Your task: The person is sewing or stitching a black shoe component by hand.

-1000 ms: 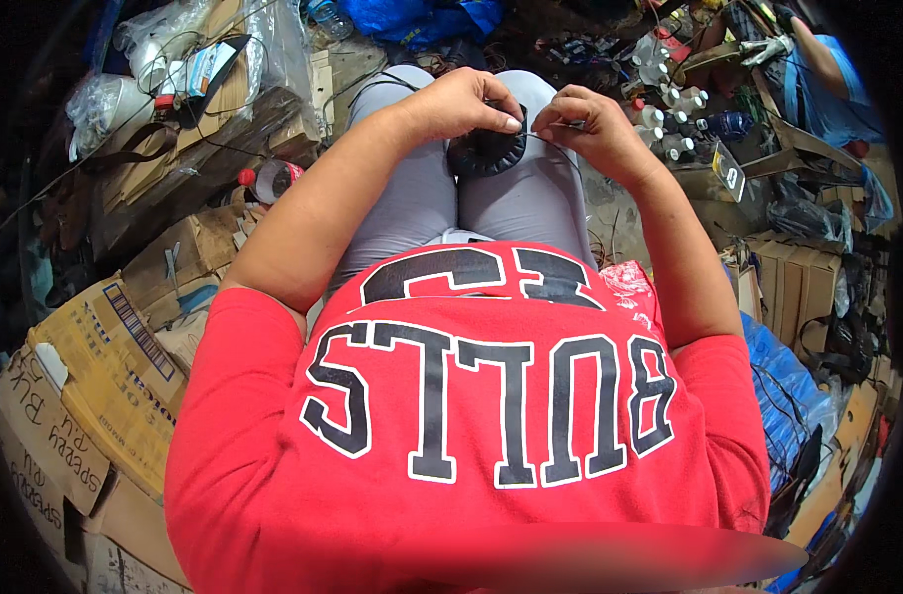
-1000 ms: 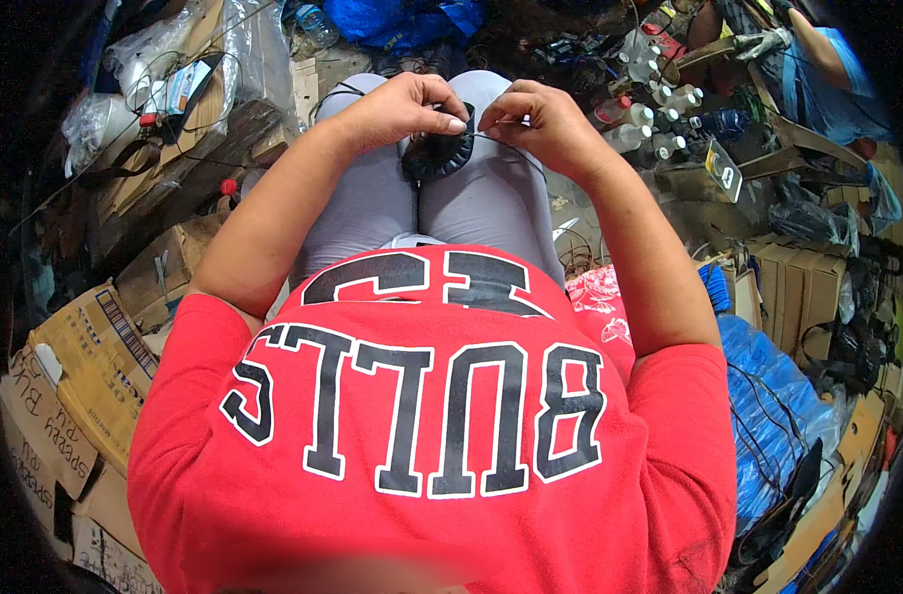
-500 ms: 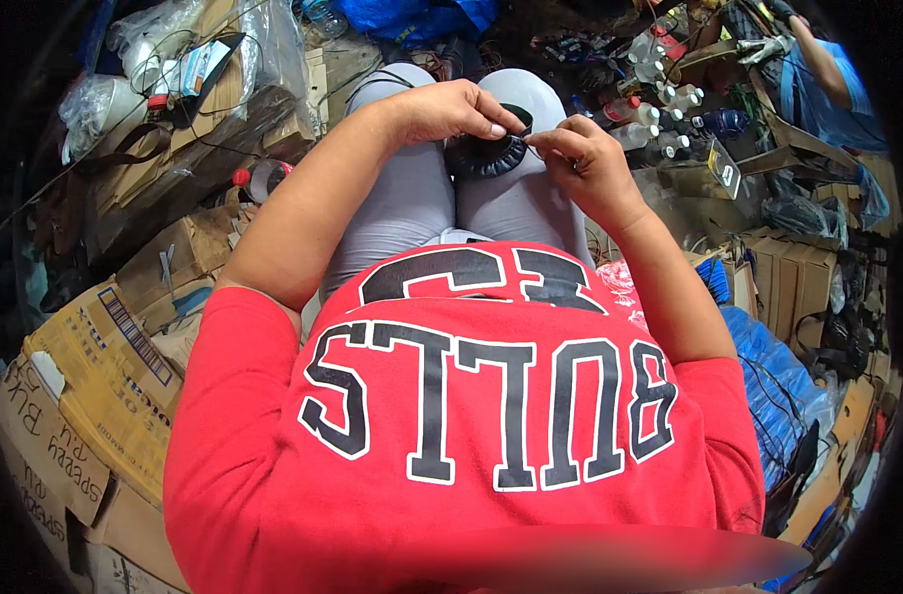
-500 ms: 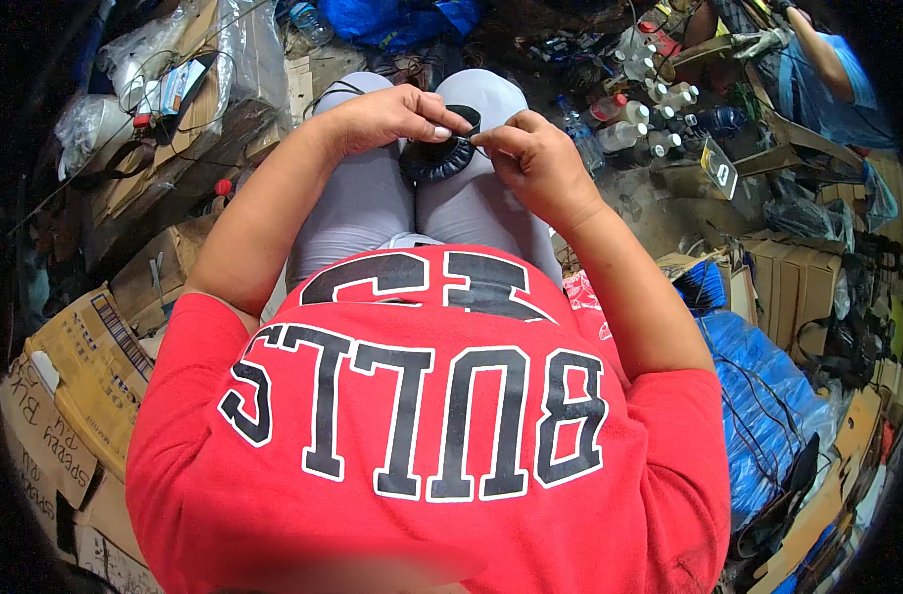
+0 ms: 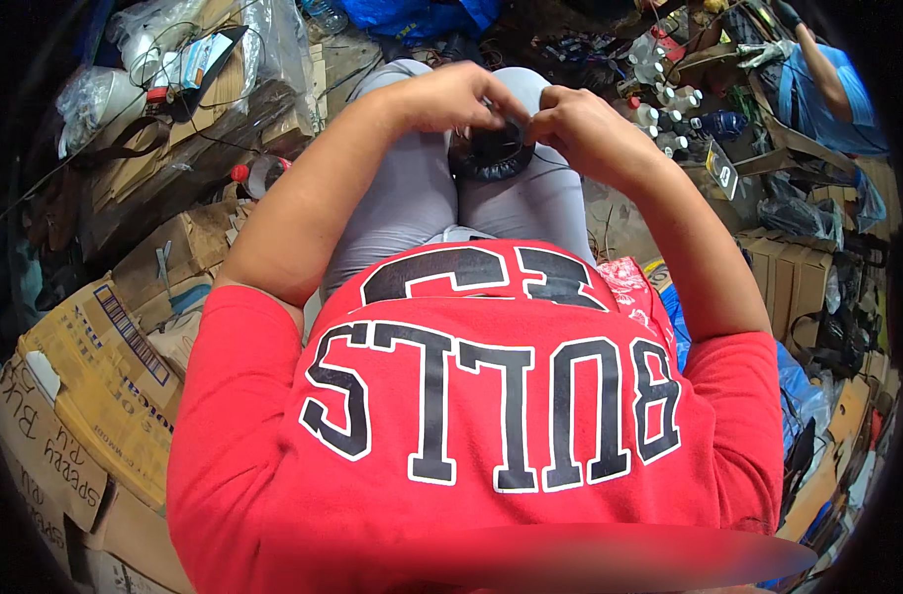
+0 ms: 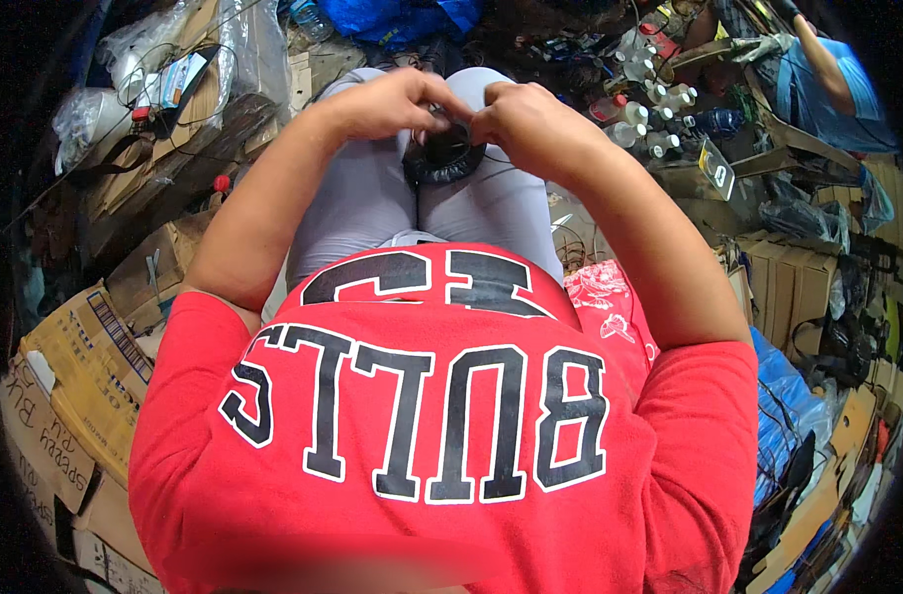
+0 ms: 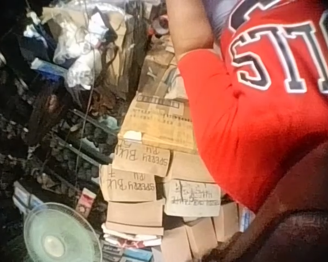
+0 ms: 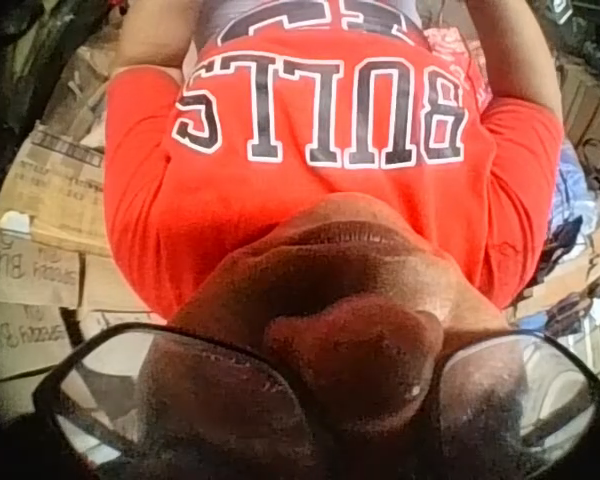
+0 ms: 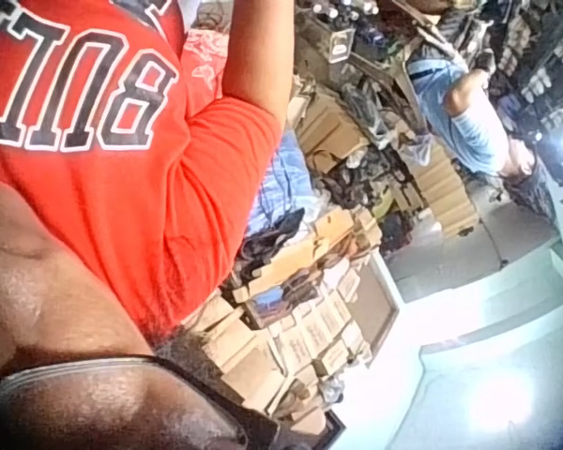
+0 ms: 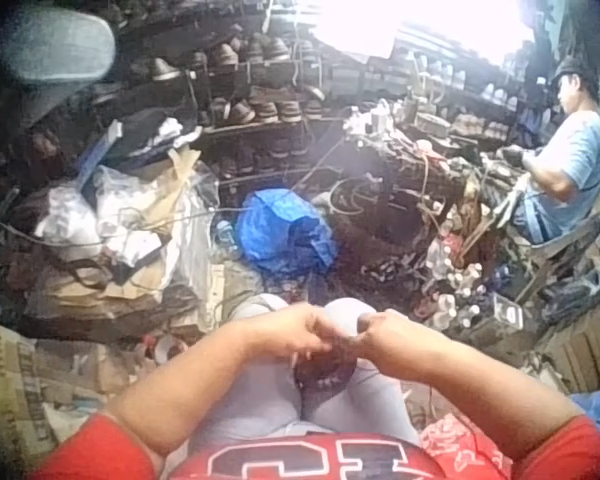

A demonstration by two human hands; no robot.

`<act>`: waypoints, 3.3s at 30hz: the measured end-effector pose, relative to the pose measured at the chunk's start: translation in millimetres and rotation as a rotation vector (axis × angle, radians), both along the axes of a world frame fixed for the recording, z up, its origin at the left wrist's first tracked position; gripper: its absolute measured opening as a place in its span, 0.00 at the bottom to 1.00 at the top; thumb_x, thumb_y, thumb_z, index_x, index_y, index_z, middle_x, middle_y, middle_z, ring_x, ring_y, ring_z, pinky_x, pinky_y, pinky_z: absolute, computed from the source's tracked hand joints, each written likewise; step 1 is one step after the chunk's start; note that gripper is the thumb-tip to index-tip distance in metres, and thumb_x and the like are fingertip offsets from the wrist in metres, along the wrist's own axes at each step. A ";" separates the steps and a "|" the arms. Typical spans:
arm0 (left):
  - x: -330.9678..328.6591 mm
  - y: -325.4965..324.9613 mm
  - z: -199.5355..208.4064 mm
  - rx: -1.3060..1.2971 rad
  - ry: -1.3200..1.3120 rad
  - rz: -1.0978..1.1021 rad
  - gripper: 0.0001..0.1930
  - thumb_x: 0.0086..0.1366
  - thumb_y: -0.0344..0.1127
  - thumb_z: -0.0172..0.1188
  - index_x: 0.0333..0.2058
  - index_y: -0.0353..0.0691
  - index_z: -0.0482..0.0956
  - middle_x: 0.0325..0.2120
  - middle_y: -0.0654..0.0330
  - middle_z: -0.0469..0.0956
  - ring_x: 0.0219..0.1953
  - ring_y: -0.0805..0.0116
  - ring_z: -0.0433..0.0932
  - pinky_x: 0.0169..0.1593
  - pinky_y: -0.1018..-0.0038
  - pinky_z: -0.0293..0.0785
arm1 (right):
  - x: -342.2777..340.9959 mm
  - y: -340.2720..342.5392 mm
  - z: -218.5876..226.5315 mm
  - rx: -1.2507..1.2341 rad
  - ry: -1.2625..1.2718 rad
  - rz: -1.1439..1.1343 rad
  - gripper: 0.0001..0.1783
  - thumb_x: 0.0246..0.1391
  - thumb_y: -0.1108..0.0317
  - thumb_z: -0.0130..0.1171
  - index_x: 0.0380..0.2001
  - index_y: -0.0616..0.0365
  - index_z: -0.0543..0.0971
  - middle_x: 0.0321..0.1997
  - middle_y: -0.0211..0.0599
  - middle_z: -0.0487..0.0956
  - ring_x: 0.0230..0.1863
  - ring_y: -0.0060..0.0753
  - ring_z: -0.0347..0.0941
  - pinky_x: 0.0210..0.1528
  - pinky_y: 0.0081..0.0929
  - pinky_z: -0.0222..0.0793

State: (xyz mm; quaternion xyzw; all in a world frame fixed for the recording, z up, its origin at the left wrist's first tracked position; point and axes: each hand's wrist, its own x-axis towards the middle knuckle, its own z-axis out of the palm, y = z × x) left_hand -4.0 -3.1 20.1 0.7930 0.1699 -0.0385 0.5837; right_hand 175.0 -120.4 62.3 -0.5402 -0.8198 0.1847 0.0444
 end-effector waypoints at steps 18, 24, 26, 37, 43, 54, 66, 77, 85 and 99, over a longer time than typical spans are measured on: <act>-80.0 -12.2 29.8 0.876 -0.391 0.541 0.14 0.52 0.25 0.60 0.39 0.39 0.78 0.42 0.58 0.76 0.46 0.63 0.74 0.51 0.71 0.68 | 48.5 -11.2 -43.4 -0.540 1.025 -0.567 0.16 0.53 0.59 0.59 0.39 0.60 0.80 0.34 0.29 0.74 0.37 0.19 0.67 0.42 0.20 0.62; -31.6 -48.1 -21.6 0.635 -0.272 0.396 0.11 0.51 0.25 0.61 0.36 0.38 0.77 0.33 0.58 0.74 0.38 0.60 0.75 0.41 0.70 0.71 | 13.1 -24.8 -45.7 -0.072 0.449 -0.337 0.13 0.42 0.62 0.67 0.26 0.60 0.78 0.34 0.34 0.70 0.36 0.28 0.68 0.38 0.23 0.64; -21.8 -42.6 -23.5 0.661 -0.310 0.327 0.08 0.52 0.28 0.60 0.32 0.37 0.74 0.30 0.57 0.72 0.33 0.58 0.73 0.38 0.69 0.71 | 20.2 -24.0 -59.5 0.081 0.509 -0.478 0.12 0.43 0.64 0.66 0.24 0.62 0.76 0.32 0.35 0.70 0.34 0.28 0.68 0.36 0.23 0.64; -36.2 -39.4 1.8 0.287 -0.089 0.310 0.08 0.53 0.33 0.58 0.32 0.40 0.72 0.23 0.54 0.77 0.28 0.54 0.77 0.33 0.65 0.71 | 41.9 -14.6 -88.0 -0.639 2.621 -0.730 0.25 0.63 0.49 0.36 0.19 0.55 0.66 0.16 0.27 0.61 0.19 0.25 0.57 0.35 0.27 0.60; -59.2 14.7 -9.3 0.760 -0.242 0.719 0.08 0.60 0.31 0.54 0.36 0.37 0.76 0.26 0.60 0.77 0.26 0.73 0.72 0.33 0.78 0.69 | 37.9 -17.5 -95.2 -0.698 2.533 -0.627 0.25 0.63 0.50 0.38 0.16 0.52 0.63 0.12 0.24 0.55 0.15 0.20 0.49 0.27 0.20 0.52; -74.0 18.8 -25.2 -1.079 -0.530 0.769 0.24 0.71 0.46 0.39 0.14 0.48 0.54 0.10 0.69 0.50 0.15 0.75 0.52 0.37 0.70 0.66 | 46.2 -44.0 -85.4 -0.534 2.155 -0.688 0.24 0.63 0.50 0.40 0.15 0.50 0.61 0.12 0.22 0.54 0.14 0.20 0.47 0.29 0.24 0.58; -152.7 18.5 -1.9 0.724 -0.093 0.726 0.20 0.52 0.33 0.62 0.45 0.39 0.75 0.42 0.57 0.75 0.44 0.65 0.75 0.51 0.72 0.68 | 98.2 -47.1 -41.6 -0.151 0.774 -0.739 0.26 0.50 0.61 0.62 0.53 0.54 0.71 0.43 0.34 0.75 0.42 0.23 0.69 0.45 0.22 0.64; -35.0 -69.3 -16.8 0.904 -0.153 0.099 0.16 0.44 0.32 0.67 0.34 0.41 0.75 0.39 0.59 0.73 0.35 0.56 0.76 0.40 0.64 0.73 | 4.7 9.8 -18.0 -0.549 0.418 -0.398 0.17 0.54 0.55 0.58 0.24 0.59 0.73 0.19 0.20 0.62 0.23 0.14 0.54 0.24 0.18 0.52; -34.0 -40.7 -12.3 0.638 -0.248 0.122 0.11 0.48 0.31 0.65 0.32 0.39 0.78 0.37 0.60 0.74 0.36 0.59 0.76 0.42 0.69 0.72 | 2.8 -4.2 -41.0 -0.278 0.554 -0.498 0.17 0.56 0.55 0.56 0.30 0.61 0.76 0.23 0.20 0.70 0.26 0.11 0.60 0.29 0.13 0.59; 21.8 -16.7 -22.8 0.279 -0.213 0.080 0.11 0.56 0.39 0.62 0.32 0.37 0.76 0.28 0.60 0.76 0.34 0.72 0.73 0.42 0.74 0.68 | 6.0 -41.6 -20.1 -0.475 0.616 -0.553 0.13 0.50 0.64 0.54 0.20 0.62 0.72 0.16 0.23 0.63 0.21 0.14 0.57 0.22 0.21 0.56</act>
